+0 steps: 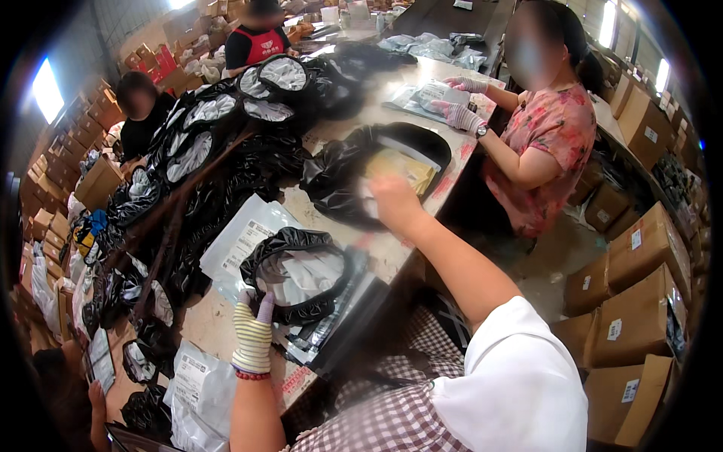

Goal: The person is packing garments into silver mailing bags. They pick up black clothing items from a large pile on a table, place them inside the individual shipping envelopes, and set the finished bags aside.

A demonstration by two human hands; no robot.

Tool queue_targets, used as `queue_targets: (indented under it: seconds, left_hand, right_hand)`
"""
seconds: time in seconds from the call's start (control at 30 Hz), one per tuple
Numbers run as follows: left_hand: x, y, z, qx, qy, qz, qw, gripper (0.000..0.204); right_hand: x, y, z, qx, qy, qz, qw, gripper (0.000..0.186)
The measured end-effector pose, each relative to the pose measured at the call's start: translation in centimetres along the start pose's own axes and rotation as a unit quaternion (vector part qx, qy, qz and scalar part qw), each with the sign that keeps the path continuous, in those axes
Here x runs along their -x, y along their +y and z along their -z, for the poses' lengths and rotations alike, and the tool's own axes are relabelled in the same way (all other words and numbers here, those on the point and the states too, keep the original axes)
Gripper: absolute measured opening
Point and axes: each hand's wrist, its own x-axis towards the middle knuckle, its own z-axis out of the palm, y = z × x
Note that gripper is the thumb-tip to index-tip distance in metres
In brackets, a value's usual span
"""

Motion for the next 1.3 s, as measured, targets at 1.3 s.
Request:
queue_targets:
  seconds: [1.3]
  left_hand:
    - [-0.1, 1.4, -0.6, 0.042, -0.010, 0.040, 0.998, 0.015]
  right_hand:
    - [3.9, 9.9, 0.6, 0.045, -0.001, 0.090, 0.995, 0.032]
